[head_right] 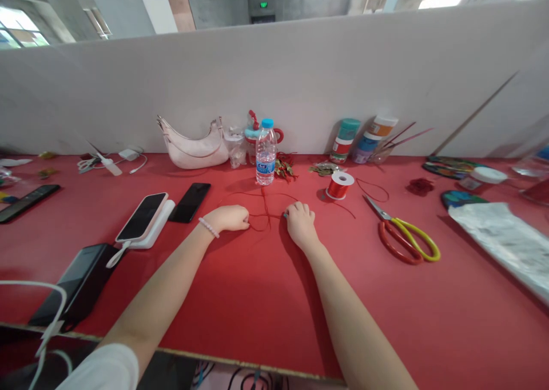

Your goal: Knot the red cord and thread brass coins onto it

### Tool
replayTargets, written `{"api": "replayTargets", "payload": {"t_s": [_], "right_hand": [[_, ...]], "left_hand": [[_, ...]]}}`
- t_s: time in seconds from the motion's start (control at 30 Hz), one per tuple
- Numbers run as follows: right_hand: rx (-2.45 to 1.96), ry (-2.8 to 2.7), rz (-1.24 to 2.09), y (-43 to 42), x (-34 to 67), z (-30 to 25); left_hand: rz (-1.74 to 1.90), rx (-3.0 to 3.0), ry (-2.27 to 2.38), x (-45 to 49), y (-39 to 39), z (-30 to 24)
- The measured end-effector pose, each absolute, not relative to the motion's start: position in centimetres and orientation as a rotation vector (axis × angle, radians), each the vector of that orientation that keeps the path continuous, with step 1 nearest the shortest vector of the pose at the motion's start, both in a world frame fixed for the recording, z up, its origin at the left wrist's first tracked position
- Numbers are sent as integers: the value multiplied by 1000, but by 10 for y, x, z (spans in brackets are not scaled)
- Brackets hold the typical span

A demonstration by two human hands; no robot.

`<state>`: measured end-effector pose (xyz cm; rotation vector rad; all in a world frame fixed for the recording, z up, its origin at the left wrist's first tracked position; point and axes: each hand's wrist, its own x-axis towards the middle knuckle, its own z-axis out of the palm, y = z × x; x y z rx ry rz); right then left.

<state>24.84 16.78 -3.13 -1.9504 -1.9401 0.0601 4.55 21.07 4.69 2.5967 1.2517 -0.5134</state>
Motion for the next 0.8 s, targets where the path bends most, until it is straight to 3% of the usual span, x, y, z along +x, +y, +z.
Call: {"api": "replayTargets", "payload": {"t_s": [0.27,0.57,0.8], "right_hand": [[-1710,-2041,285,167,247,-25],[-1741,-2022,137,162,246,-18],[-1763,-1872,155,169,244,-26]], "left_hand": [[-516,2597,1247,46,211,46],[-537,2478,1232,37,217,58],[-520,2397,1481,-8,235,78]]}}
